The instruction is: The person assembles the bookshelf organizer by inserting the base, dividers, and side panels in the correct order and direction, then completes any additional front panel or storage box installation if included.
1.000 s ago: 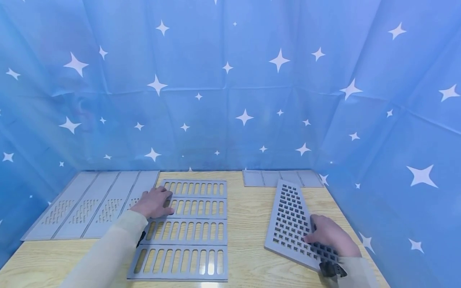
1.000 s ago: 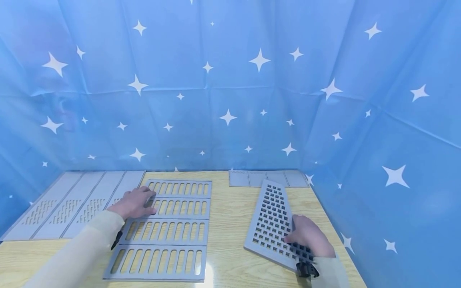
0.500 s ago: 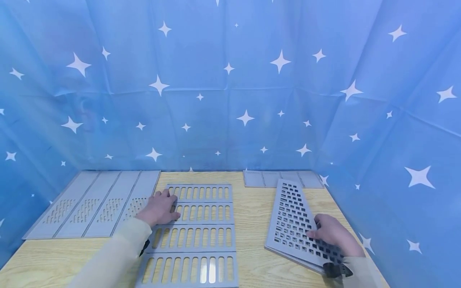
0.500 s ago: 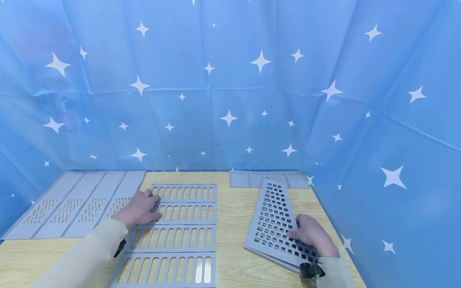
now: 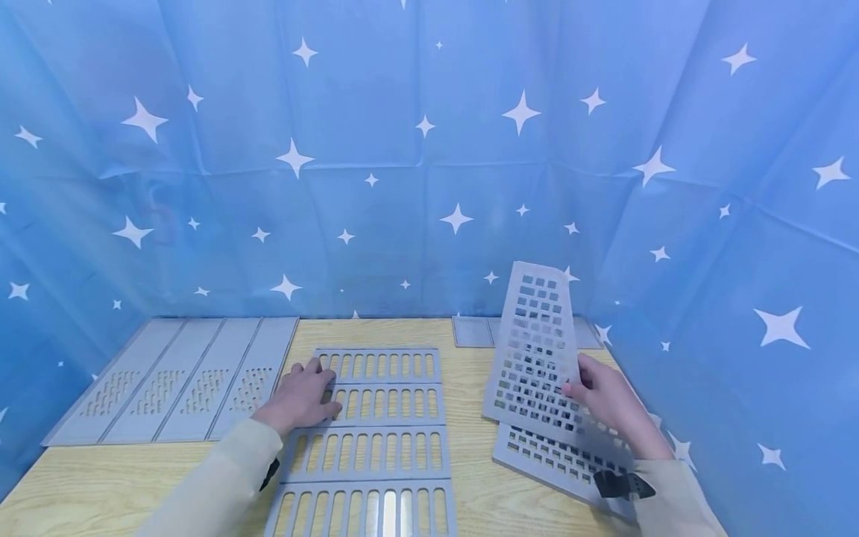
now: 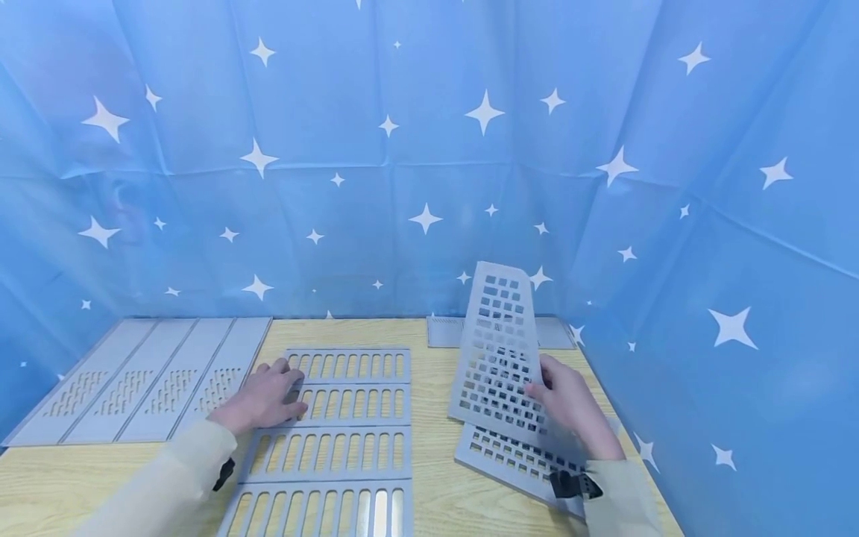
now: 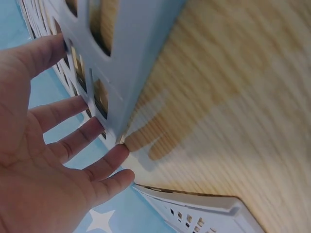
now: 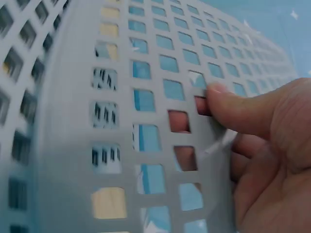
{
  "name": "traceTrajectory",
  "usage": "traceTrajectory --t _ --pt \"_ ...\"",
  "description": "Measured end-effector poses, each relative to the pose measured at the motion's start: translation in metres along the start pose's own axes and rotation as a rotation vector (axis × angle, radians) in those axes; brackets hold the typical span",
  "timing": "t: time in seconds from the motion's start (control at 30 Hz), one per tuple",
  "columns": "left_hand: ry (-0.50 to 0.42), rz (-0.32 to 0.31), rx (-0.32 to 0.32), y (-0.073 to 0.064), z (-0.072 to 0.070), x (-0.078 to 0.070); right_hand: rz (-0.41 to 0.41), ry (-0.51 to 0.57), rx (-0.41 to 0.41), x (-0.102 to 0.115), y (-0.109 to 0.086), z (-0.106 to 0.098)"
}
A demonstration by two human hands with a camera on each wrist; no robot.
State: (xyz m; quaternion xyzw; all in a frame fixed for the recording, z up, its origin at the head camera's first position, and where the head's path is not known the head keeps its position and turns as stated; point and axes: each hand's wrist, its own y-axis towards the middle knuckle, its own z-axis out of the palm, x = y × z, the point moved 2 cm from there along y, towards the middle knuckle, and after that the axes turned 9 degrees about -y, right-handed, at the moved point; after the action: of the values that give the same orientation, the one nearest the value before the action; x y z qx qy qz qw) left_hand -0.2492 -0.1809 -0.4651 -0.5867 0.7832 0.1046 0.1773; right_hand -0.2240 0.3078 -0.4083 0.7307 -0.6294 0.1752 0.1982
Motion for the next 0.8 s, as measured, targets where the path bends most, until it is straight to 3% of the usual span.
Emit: traceTrajectory --t 0.17,0.43,0.57,0.8 --pt "0.008 0.001 0.003 -0.001 0.002 -0.005 -0.037 -0.053 -0.122 0.020 0.013 -0.001" --pt "0.008 0.006 -0.001 -0.005 0.002 -0.011 -0.087 -0.096 -0.243 0.048 0.051 0.013" --pt "0.011 0.007 -0.010 -0.006 0.003 -0.010 -0.136 -0.106 -0.271 0.056 0.070 0.024" --pt "-0.061 -0.044 -0.044 -0.003 0.000 -0.010 -0.158 -0.106 -0.279 0.059 0.089 0.036"
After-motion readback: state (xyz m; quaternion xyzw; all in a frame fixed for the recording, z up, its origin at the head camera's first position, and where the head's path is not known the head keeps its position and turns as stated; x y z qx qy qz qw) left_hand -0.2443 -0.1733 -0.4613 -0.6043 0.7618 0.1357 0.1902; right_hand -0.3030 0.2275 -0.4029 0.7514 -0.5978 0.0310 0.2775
